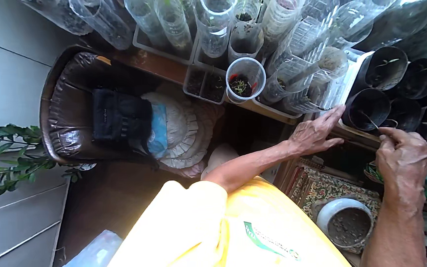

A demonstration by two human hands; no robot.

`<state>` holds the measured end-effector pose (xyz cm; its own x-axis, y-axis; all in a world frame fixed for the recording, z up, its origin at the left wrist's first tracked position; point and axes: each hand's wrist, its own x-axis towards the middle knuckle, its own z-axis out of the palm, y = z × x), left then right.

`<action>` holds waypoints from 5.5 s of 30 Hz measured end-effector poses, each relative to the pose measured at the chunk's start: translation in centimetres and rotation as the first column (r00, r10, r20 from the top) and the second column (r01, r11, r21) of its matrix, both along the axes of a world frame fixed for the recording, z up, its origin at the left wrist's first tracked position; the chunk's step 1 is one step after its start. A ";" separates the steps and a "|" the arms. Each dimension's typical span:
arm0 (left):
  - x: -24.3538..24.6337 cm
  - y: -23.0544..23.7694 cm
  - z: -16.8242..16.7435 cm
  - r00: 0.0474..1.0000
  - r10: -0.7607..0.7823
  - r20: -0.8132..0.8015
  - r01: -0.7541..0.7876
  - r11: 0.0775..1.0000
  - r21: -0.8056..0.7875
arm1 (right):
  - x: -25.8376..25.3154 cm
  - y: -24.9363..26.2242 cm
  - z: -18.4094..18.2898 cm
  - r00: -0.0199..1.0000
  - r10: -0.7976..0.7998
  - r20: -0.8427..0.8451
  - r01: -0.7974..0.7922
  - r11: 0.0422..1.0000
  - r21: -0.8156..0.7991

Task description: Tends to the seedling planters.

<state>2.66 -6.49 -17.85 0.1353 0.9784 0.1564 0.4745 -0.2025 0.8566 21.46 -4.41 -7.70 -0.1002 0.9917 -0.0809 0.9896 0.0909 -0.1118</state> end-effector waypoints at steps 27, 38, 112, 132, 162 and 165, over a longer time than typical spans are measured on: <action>-32.0 -5.2 -10.4 0.776 0.493 -0.394 -0.503 0.860 0.086 | -1.4 -2.1 -0.9 0.963 -0.191 -0.193 0.218 0.967 0.132; -32.1 -2.0 -12.3 0.818 0.363 -0.446 -0.393 0.919 0.029 | -3.4 -3.9 0.1 0.806 -0.328 -0.493 0.454 0.877 0.159; -34.4 -2.2 -14.5 0.858 0.501 -0.113 -0.489 0.864 0.123 | -39.6 -5.7 -12.7 0.912 0.364 -0.190 -0.387 0.917 -0.098; -35.6 -2.9 -13.4 0.893 0.449 -0.021 -0.441 0.883 0.159 | -35.2 -8.1 -14.7 0.846 0.388 -0.366 -0.406 0.913 0.030; -39.0 -4.0 5.7 0.954 0.239 0.181 -0.291 0.884 0.365 | -30.8 -9.2 -11.7 0.531 0.525 -0.665 -0.486 0.832 0.269; -38.5 -3.5 8.5 0.963 0.168 0.213 -0.244 0.879 0.410 | -29.8 -9.3 -9.7 0.445 0.550 -0.707 -0.477 0.814 0.333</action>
